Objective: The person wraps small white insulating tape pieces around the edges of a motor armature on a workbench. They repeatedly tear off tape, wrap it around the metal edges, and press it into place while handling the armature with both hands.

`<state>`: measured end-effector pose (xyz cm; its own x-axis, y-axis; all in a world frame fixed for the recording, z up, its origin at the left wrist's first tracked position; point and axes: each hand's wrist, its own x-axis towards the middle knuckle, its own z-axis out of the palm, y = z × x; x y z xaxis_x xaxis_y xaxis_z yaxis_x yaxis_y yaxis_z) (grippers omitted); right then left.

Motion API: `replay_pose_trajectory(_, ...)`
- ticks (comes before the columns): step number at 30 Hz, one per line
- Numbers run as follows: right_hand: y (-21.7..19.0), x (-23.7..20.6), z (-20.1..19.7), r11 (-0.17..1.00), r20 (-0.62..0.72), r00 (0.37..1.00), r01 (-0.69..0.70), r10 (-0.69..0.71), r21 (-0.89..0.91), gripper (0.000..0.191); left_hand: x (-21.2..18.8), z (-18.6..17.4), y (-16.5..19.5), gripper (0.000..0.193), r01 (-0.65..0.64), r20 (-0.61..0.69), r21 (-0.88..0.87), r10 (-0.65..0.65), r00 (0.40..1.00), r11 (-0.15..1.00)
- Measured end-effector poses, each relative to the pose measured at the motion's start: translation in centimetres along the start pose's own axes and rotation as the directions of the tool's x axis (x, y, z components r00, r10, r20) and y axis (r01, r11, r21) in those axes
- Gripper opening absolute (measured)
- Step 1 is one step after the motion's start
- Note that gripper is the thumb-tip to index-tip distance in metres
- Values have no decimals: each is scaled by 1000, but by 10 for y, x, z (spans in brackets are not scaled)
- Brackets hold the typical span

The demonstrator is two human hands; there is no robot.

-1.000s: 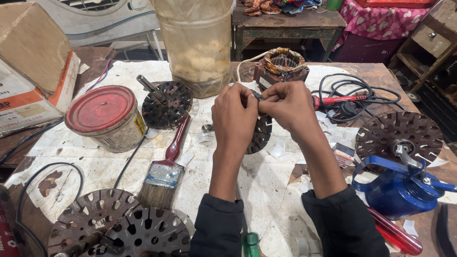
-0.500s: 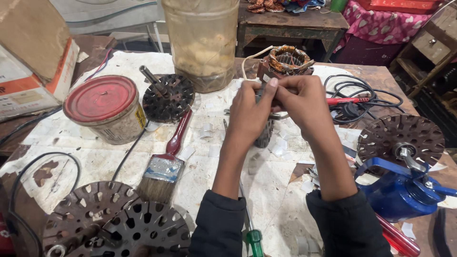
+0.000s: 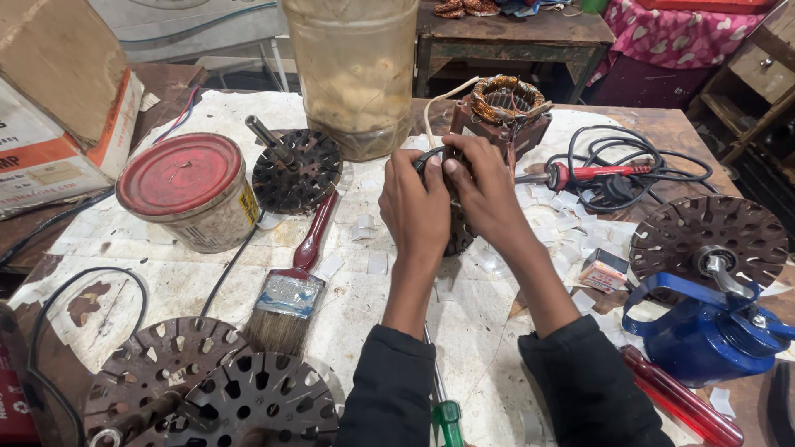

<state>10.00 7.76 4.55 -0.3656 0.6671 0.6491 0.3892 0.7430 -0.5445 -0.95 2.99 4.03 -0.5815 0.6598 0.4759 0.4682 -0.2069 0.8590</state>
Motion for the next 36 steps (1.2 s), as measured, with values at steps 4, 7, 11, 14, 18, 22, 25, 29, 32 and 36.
replay_pose_trajectory(4, 2, 2, -6, 997, -7, 1000, -8, 8, -72, 34, 5, -3, -2, 25, -37, 43, -10, 37, 998, 999)
replay_pose_trajectory(7, 0, 5, -9, 998, 20, 1000, 13, -12, -63, 34, 3, -1, -2, 25, -45, 24, 41, 44, 999, 998)
replay_pose_trajectory(11, -3, 7, -7, 994, 31, 999, 33, -30, -101, 34, 4, 0, -2, 26, -18, 0, 53, 18, 1000, 998)
replay_pose_trajectory(14, -3, 8, -7, 994, 34, 999, 25, -22, -107, 33, 4, 0, -2, 26, 13, -3, 47, -13, 1000, 999)
replay_pose_trajectory(18, -5, 7, -6, 994, 30, 999, 22, -19, -110, 33, 3, 0, 0, 27, 39, -17, 76, -38, 999, 996)
replay_pose_trajectory(22, -8, 7, -6, 992, 39, 999, 27, -23, -120, 32, 2, 0, 1, 26, 30, -34, 70, -27, 999, 997)
replay_pose_trajectory(25, -9, 8, -6, 995, 37, 999, 12, -9, -95, 32, 1, 1, 3, 27, 29, -51, 85, -25, 998, 996)
replay_pose_trajectory(29, -10, 8, -6, 993, 52, 999, -2, 9, -122, 31, 0, 2, 4, 28, 27, -71, 109, -19, 997, 994)
replay_pose_trajectory(32, -8, 9, -6, 993, 42, 999, 3, 2, -118, 31, -2, 3, 3, 28, 4, -75, 102, 4, 997, 995)
replay_pose_trajectory(36, -5, 10, -8, 994, 7, 1000, -22, 23, -103, 32, -1, 3, -3, 25, -63, -33, 22, 64, 997, 998)
